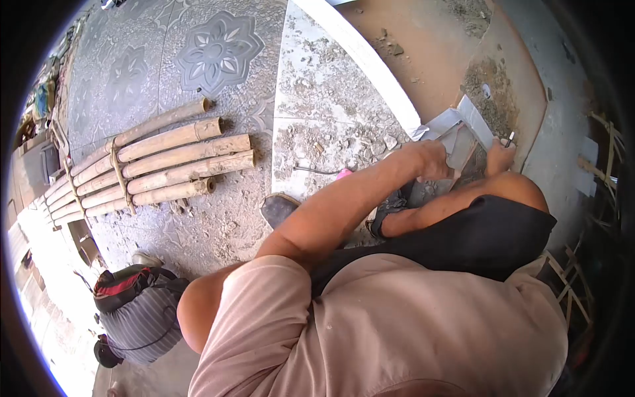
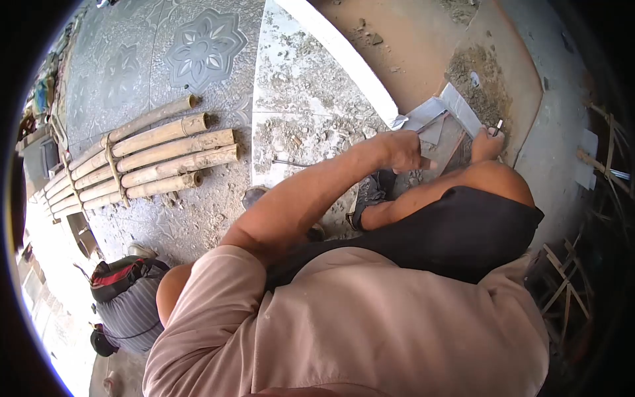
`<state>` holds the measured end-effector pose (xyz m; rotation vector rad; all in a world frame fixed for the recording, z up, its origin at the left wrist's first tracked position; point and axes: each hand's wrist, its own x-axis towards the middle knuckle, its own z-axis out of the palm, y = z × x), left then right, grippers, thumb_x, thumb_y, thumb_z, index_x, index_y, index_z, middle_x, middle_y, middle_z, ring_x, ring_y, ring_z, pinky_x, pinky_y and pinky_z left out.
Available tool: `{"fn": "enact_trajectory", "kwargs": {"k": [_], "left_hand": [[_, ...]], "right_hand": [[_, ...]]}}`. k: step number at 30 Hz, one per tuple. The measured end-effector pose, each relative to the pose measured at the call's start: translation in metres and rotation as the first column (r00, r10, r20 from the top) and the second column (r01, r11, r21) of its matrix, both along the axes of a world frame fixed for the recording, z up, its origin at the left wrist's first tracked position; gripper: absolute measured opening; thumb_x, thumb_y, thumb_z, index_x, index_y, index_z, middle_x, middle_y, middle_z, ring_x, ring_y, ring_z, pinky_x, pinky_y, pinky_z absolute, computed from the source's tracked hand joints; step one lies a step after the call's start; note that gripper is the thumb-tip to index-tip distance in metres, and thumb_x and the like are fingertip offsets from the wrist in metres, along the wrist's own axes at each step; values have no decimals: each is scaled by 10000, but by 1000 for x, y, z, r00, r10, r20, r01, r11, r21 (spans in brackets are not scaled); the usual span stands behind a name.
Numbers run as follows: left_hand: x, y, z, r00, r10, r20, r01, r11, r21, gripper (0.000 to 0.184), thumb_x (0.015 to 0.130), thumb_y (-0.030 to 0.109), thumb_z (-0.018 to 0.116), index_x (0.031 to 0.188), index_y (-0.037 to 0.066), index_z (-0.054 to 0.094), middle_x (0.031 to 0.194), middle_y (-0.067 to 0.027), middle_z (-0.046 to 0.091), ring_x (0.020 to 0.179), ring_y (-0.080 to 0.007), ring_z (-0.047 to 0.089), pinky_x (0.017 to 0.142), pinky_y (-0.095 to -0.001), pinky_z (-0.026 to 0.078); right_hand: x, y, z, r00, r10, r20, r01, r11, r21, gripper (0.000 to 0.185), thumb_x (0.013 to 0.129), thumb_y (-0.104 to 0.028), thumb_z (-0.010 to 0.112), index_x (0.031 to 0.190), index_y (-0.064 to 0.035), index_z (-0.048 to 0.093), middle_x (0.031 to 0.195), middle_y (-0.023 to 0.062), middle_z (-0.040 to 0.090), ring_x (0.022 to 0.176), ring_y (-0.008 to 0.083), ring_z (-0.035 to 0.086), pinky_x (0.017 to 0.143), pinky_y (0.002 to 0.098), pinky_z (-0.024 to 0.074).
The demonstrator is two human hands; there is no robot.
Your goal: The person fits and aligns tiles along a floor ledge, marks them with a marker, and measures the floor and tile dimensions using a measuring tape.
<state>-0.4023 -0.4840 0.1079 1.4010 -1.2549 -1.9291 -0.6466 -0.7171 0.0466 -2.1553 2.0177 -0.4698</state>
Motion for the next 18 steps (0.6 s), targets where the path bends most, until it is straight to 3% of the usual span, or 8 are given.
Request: {"fn": "enact_trajectory", "kwargs": {"k": [2,5,8,9,12,14,15,18], "left_hand": [[14,28,-9,906,102,411,-23,981,-192,493,912,455,619,1039,-9,730,978,-237,718,968,-353,703,867,-441,545],[57,89,-42,787,216,578,-157,976,-151,342,944,333,577,946,17,707,927,-233,707,929,-405,689,846,-492,546],[84,144,-72,464,508,726,-429,846,-317,418,937,215,589,1296,22,494,1360,-207,469,1238,-336,496,1046,-430,408],[90,160,-94,208,571,794,-374,797,-475,548,944,244,575,1412,27,392,1464,-252,360,1359,-381,386,1129,-474,320],[96,179,-138,-35,563,826,-580,661,-476,758,992,387,467,1529,-65,180,1609,-306,92,1508,-449,73,1206,-573,95],[67,157,-134,33,336,941,-595,764,-251,796,1015,458,364,1542,-84,114,1615,-323,-1,1510,-462,-2,1205,-591,47],[53,148,-143,76,388,918,-517,803,-296,765,1031,474,273,1554,-59,108,1623,-304,-8,1516,-437,-19,1216,-565,6],[2,124,-126,562,500,659,-254,862,-439,661,1058,414,263,1566,4,160,1653,-189,94,1537,-309,79,1241,-502,55]], "right_hand": [[4,0,13,994,101,-41,-97,992,85,366,905,-263,643,1145,13,632,1071,250,664,994,421,646,864,460,497],[30,20,6,892,444,-86,-433,893,123,335,946,-268,612,1189,-38,637,1111,219,649,1022,402,631,867,449,493],[95,76,30,689,725,11,-707,668,232,509,934,-382,641,1327,-68,565,1159,193,618,1077,377,611,897,447,486],[114,87,33,606,795,22,-784,592,188,559,924,-406,648,1364,-81,533,1168,188,608,1082,379,609,904,456,483],[162,106,34,451,892,27,-874,435,217,690,884,-448,688,1433,-97,462,1204,206,604,1116,390,598,906,480,481],[180,117,27,381,924,22,-897,364,250,640,890,-416,684,1396,-77,486,1181,224,621,1104,406,604,901,490,482],[185,120,25,314,949,19,-912,295,285,592,896,-383,680,1360,-57,511,1158,243,638,1092,421,610,895,499,482],[186,113,15,448,892,-53,-688,382,617,446,886,-267,679,1225,1,570,1029,263,680,1021,438,639,878,502,484]]}}
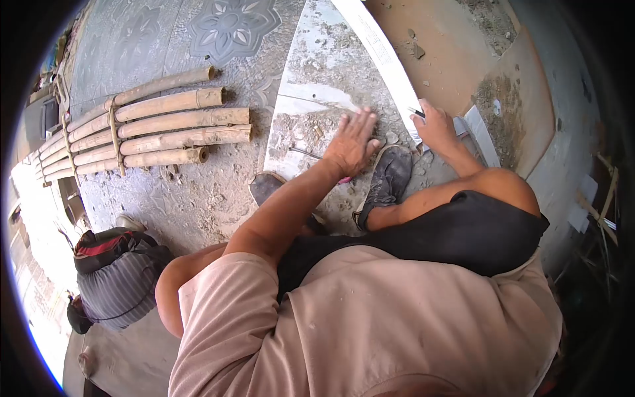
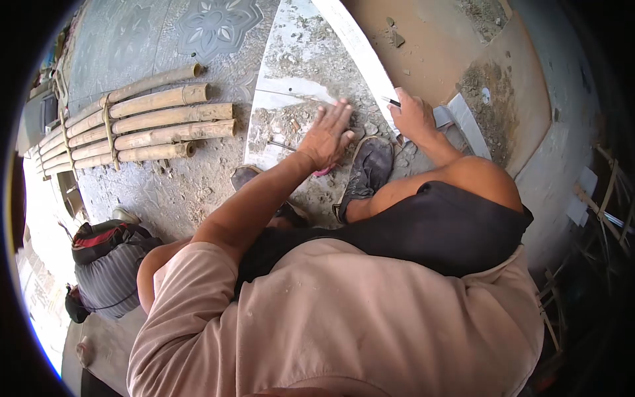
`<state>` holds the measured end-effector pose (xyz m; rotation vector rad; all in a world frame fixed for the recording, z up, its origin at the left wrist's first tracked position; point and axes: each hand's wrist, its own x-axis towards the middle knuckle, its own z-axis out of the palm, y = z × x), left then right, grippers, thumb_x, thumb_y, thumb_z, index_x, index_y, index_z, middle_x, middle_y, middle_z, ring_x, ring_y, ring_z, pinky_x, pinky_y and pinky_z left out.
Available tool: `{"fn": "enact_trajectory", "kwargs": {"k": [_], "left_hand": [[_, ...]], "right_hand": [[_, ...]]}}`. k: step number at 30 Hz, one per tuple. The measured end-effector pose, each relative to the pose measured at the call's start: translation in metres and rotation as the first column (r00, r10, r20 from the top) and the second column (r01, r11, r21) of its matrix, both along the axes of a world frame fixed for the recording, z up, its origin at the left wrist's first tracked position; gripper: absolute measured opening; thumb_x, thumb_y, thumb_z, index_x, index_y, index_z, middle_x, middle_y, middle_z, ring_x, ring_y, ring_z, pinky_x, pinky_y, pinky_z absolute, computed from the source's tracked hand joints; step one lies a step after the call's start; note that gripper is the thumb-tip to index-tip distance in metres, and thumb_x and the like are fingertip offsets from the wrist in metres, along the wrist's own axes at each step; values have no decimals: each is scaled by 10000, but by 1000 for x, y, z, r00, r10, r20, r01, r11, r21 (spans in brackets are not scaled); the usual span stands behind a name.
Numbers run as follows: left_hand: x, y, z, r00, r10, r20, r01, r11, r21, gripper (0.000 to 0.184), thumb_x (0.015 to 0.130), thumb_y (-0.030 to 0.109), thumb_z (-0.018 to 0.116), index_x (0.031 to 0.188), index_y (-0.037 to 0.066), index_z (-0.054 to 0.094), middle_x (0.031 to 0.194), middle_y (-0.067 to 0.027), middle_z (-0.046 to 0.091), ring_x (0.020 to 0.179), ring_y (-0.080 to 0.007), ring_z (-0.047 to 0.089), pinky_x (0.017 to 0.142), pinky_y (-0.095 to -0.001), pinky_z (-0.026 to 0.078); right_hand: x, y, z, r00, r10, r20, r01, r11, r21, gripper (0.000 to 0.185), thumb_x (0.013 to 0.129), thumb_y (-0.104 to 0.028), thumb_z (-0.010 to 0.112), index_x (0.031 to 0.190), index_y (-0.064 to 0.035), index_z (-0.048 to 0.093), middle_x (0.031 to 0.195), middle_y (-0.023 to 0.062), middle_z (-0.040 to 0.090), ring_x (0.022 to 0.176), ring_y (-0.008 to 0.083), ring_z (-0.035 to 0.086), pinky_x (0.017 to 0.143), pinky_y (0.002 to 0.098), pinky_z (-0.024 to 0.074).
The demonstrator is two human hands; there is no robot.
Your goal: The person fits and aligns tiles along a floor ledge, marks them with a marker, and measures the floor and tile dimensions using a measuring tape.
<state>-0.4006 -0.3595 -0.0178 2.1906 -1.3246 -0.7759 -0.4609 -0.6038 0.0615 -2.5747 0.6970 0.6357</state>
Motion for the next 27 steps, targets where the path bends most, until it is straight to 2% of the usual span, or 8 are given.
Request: {"fn": "enact_trajectory", "kwargs": {"k": [2,6,11,13,17,19,22,27], "left_hand": [[-14,-9,24,992,-125,2,124,981,-147,627,1052,352,337,1578,62,159,1646,-155,159,1527,-313,136,1239,-504,113],[30,-16,21,970,199,136,-188,978,-92,680,1025,379,377,1564,17,178,1655,-174,110,1528,-344,117,1233,-527,102],[143,3,-28,767,577,281,-568,814,-120,710,1023,445,375,1574,47,169,1659,-158,105,1527,-379,78,1222,-568,78],[146,9,-28,872,178,456,-279,946,165,722,1014,493,393,1583,102,180,1663,-123,124,1532,-337,102,1217,-579,90],[103,11,7,916,-128,381,132,991,14,680,990,560,433,1547,187,315,1623,-120,249,1491,-289,256,1217,-540,157],[71,16,28,871,-490,-42,492,865,100,702,916,538,593,1494,181,416,1534,-118,371,1386,-309,404,1161,-490,317],[30,35,47,762,-645,-55,645,750,148,662,730,430,817,1315,213,596,1359,-18,427,1309,-220,399,1036,-405,409],[14,53,11,833,-536,136,538,843,21,560,745,250,760,1280,204,600,1282,-30,463,1246,-206,439,969,-366,417]], "right_hand": [[-6,-13,13,998,-41,43,48,987,-156,342,889,-226,649,1136,5,599,1011,276,676,971,468,639,855,522,480],[-22,-56,40,938,-276,-210,218,940,-263,488,875,-245,683,1294,-6,605,1196,249,661,1133,418,620,973,474,470],[-91,-99,24,950,-292,-114,228,894,-385,494,876,-266,679,1283,3,601,1186,259,658,1120,425,623,959,498,471],[-80,-81,28,949,-276,-155,202,905,-374,466,876,-267,675,1249,4,608,1142,260,668,1093,427,633,936,509,474],[-106,-98,11,975,-204,-91,185,966,-181,425,824,-332,729,1056,14,647,896,223,690,860,405,669,785,474,503],[-111,-102,7,968,-228,-104,233,971,45,506,777,-416,781,1003,25,675,733,143,642,655,297,620,665,384,507],[-98,-77,26,886,-450,-111,463,866,191,562,794,-453,773,1065,30,678,693,101,612,608,239,589,631,366,496],[-75,-99,21,925,-342,165,347,938,-3,610,814,-485,755,1150,18,675,775,105,639,689,227,617,679,351,507]]}}
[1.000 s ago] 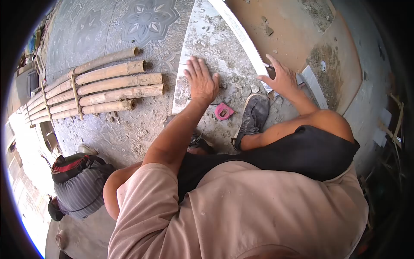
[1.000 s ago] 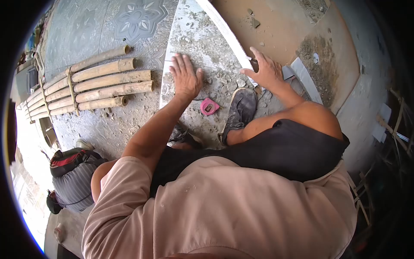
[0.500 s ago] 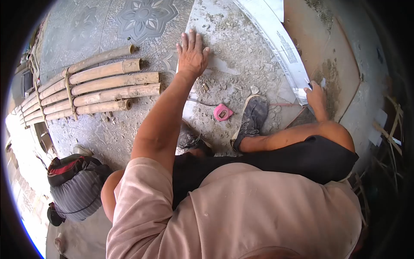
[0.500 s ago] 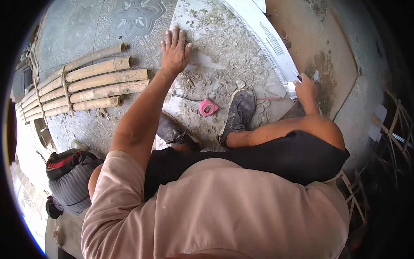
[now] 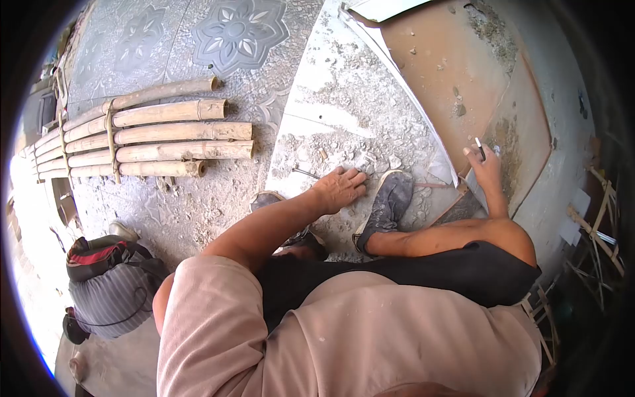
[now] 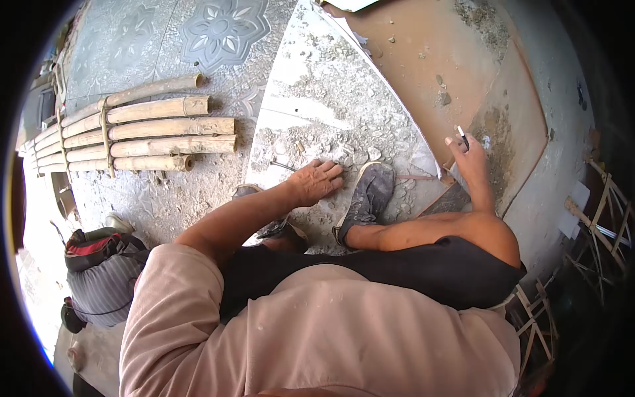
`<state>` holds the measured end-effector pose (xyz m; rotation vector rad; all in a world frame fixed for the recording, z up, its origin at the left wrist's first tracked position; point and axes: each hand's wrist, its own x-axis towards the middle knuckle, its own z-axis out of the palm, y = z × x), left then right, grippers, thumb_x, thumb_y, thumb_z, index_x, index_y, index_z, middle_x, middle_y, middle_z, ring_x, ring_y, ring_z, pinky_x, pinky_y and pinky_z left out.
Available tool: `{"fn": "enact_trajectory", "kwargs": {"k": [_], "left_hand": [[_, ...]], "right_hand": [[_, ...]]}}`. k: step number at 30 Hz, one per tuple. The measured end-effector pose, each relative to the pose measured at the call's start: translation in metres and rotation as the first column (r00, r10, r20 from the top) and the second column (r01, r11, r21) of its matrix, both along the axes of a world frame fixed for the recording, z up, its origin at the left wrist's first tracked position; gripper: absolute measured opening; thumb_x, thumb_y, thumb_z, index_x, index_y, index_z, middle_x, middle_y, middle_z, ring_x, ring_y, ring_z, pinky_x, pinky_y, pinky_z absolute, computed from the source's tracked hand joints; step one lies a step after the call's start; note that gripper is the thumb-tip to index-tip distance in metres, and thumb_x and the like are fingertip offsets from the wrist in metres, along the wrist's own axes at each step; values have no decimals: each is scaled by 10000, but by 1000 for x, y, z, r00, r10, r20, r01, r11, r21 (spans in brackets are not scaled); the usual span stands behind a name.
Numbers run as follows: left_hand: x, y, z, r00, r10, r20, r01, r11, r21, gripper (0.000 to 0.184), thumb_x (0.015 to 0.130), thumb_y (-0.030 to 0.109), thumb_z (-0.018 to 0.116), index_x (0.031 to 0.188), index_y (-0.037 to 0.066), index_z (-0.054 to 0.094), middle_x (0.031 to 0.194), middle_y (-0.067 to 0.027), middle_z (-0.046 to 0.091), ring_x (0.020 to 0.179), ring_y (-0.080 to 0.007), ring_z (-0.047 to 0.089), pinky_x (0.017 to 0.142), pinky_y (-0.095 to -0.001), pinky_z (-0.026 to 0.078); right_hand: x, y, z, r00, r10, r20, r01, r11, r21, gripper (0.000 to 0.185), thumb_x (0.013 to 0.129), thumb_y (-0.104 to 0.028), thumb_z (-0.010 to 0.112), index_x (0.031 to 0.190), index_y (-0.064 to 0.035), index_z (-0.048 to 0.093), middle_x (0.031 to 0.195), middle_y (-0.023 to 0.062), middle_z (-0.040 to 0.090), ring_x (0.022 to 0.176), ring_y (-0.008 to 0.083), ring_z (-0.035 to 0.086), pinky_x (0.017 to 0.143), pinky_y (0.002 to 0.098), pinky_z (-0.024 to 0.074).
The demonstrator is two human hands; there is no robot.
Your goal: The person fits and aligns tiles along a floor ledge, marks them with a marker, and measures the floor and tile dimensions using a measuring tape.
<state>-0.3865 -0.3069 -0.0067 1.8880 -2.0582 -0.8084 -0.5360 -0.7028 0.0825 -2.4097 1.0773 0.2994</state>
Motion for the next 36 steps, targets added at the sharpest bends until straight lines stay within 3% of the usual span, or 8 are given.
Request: {"fn": "enact_trajectory", "kwargs": {"k": [6,11,17,20,23,26,30,36], "left_hand": [[27,2,35,987,72,-141,-52,988,145,444,742,252,688,1130,57,598,1137,-116,511,1129,-275,493,882,-418,436],[131,32,79,892,453,5,-418,820,392,405,680,239,655,998,59,481,948,-116,526,939,-250,484,850,-390,431],[229,180,169,383,921,65,-837,317,446,495,685,198,618,1129,40,469,878,-118,542,757,-253,504,720,-410,466],[216,249,173,281,959,-17,-938,279,205,553,654,200,625,1163,18,508,875,-104,527,765,-233,488,729,-368,451],[187,263,177,27,997,-78,-839,66,541,640,627,183,640,1225,-18,533,962,-56,496,860,-178,446,820,-257,405],[150,265,112,-218,923,-316,-815,5,579,532,804,253,773,1217,-8,561,998,-42,579,874,-132,515,788,-260,418],[132,220,17,-416,797,-437,-701,25,713,377,876,343,744,1060,31,636,790,11,599,665,-78,516,603,-247,429],[141,146,-36,-584,615,-530,-617,88,782,208,921,254,664,960,60,601,701,-20,578,600,-111,549,543,-274,430]], "right_hand": [[96,60,25,922,387,7,-385,919,-88,520,844,-398,737,1129,30,655,893,179,683,862,322,675,761,456,506],[76,74,-9,698,572,-430,-646,763,-34,158,864,-148,619,963,-27,592,952,212,681,925,432,656,822,544,500],[39,46,-16,613,594,-521,-648,755,98,292,857,-266,656,1013,-23,611,948,224,683,905,450,657,797,532,501],[76,40,10,464,632,-621,-581,746,325,356,834,-304,695,1050,-29,633,947,218,689,885,419,670,793,507,501],[150,39,63,337,643,-688,-560,724,403,356,826,-314,721,1048,-41,666,962,213,695,912,400,673,807,484,503],[233,46,86,473,662,-581,-715,674,186,254,940,-231,603,1083,-31,666,952,246,671,910,427,646,791,485,498],[340,121,69,653,749,110,-742,662,-105,327,1000,-173,513,1295,-57,596,1006,241,658,928,410,629,832,431,486],[361,219,-29,294,799,-525,-955,270,-124,380,939,-111,532,1311,-50,579,1341,209,552,1241,337,546,978,425,499]]}}
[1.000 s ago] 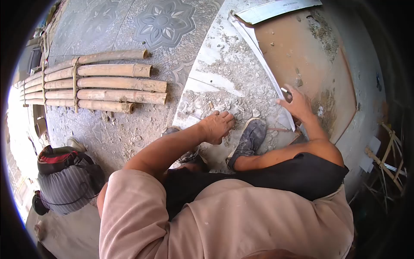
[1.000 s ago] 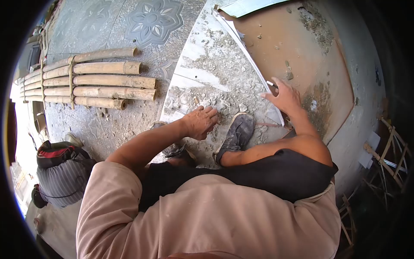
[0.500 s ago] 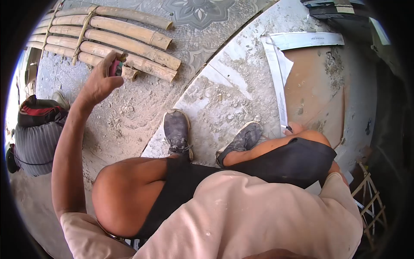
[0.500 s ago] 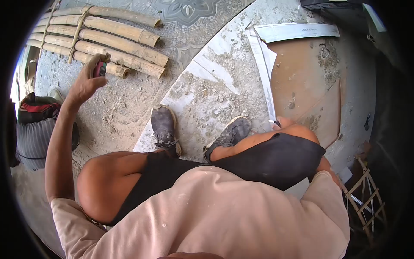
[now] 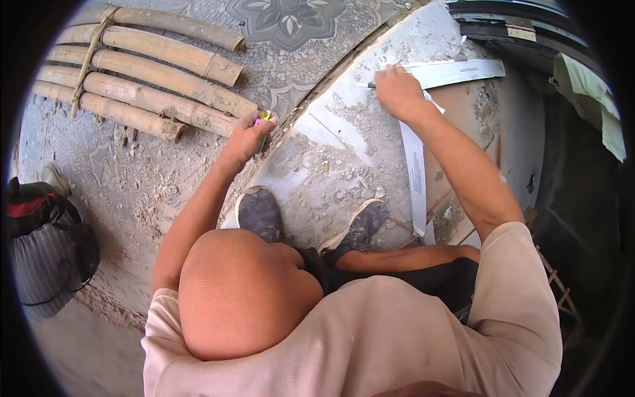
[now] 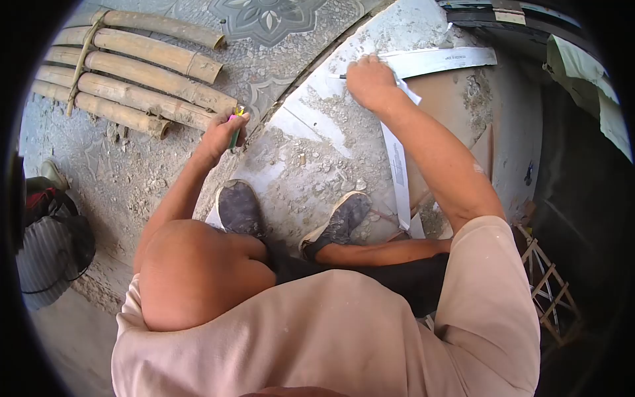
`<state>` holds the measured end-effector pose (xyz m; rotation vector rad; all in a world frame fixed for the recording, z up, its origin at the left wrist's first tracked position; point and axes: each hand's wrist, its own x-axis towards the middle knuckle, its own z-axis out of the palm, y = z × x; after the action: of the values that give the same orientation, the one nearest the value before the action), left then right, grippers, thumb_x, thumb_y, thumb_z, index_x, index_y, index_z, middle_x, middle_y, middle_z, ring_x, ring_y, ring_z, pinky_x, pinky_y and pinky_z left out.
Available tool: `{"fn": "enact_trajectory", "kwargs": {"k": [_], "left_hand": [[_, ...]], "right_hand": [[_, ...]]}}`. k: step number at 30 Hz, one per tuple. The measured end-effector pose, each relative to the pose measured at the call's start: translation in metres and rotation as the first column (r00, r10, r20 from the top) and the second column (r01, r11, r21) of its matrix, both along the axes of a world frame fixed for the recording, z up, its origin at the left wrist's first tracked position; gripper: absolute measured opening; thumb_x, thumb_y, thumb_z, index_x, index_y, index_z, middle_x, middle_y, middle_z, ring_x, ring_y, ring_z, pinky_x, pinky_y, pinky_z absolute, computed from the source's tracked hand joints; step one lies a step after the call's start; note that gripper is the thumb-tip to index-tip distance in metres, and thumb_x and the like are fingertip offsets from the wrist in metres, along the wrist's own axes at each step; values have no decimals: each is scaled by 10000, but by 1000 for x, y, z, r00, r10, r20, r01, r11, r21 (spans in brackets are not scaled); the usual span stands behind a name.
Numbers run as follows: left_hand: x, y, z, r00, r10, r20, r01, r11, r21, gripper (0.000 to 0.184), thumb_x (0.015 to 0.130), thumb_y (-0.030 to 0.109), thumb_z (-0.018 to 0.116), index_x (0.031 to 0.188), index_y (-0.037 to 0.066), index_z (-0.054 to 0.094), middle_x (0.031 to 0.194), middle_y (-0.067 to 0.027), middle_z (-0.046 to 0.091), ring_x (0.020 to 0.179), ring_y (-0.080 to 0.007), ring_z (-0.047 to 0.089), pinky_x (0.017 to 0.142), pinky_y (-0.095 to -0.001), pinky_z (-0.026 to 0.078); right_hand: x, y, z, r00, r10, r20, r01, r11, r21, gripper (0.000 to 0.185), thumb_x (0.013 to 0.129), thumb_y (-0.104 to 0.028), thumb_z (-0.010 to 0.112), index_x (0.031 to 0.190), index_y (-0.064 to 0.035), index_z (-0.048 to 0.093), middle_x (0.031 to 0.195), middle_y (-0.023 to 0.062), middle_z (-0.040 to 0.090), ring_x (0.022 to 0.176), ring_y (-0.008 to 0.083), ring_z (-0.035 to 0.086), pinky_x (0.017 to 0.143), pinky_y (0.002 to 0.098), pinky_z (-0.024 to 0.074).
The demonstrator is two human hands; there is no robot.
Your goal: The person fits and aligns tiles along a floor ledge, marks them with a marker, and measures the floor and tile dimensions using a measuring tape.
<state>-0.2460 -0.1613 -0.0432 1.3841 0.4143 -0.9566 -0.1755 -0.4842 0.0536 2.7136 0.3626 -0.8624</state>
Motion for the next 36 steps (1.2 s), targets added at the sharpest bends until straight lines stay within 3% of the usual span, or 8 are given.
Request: {"fn": "enact_trajectory", "kwargs": {"k": [2,9,13,14,17,24,27,36], "left_hand": [[5,-3,-17,999,16,-40,-19,998,-66,198,916,219,657,994,42,616,714,-28,585,607,-115,553,547,-279,433],[27,-13,-47,996,-68,60,75,990,-118,248,943,172,583,1131,15,621,801,-45,610,672,-130,564,579,-280,442],[39,-23,-31,936,189,-296,-270,927,-262,320,1047,307,437,1100,29,585,857,-77,626,719,-186,616,624,-319,519],[41,-27,-26,896,261,-358,-366,892,-265,319,1054,292,419,1108,22,580,916,-96,629,783,-209,644,674,-347,550],[54,-36,-11,832,326,-449,-493,806,-328,314,1068,257,384,1125,7,565,1080,-147,614,964,-275,682,792,-424,604],[84,-64,-16,684,293,-668,-729,326,-602,304,1068,237,386,1209,-5,504,1075,-185,602,952,-294,661,749,-494,611],[94,-62,-4,778,348,-524,-622,549,-558,294,1063,208,403,1206,-24,515,1109,-168,620,1026,-315,651,936,-538,552],[129,-58,-60,724,586,-364,-689,583,-430,396,1076,275,373,1157,-43,593,1156,-208,690,1119,-322,647,1036,-510,474]], "right_hand": [[-7,-30,-17,998,55,7,-49,937,-347,412,969,-135,411,1296,67,558,1429,294,475,1370,428,435,1046,466,460],[26,-110,-4,987,-154,-41,121,894,-432,386,979,-160,422,1263,22,608,1557,274,326,1450,416,326,1132,476,373],[30,-30,13,917,-300,261,266,951,159,268,936,-129,549,1112,21,684,1339,257,580,1209,334,587,958,452,476],[21,-23,-5,882,-408,237,258,837,482,266,941,-221,642,1054,10,709,988,143,728,794,262,675,725,395,513],[2,71,-2,751,-617,-235,580,447,681,398,884,-368,734,1007,10,713,798,51,696,576,79,557,552,241,453],[17,136,-20,920,-385,-75,328,650,685,654,795,-544,752,1124,3,610,1011,203,673,876,340,660,799,442,515],[27,132,-25,898,-414,-149,334,421,843,589,808,-471,752,1117,10,612,971,184,673,851,295,652,775,410,516],[-18,60,99,377,-552,-744,926,224,303,424,856,-273,707,1187,-11,671,780,6,620,652,69,531,566,231,399]]}}
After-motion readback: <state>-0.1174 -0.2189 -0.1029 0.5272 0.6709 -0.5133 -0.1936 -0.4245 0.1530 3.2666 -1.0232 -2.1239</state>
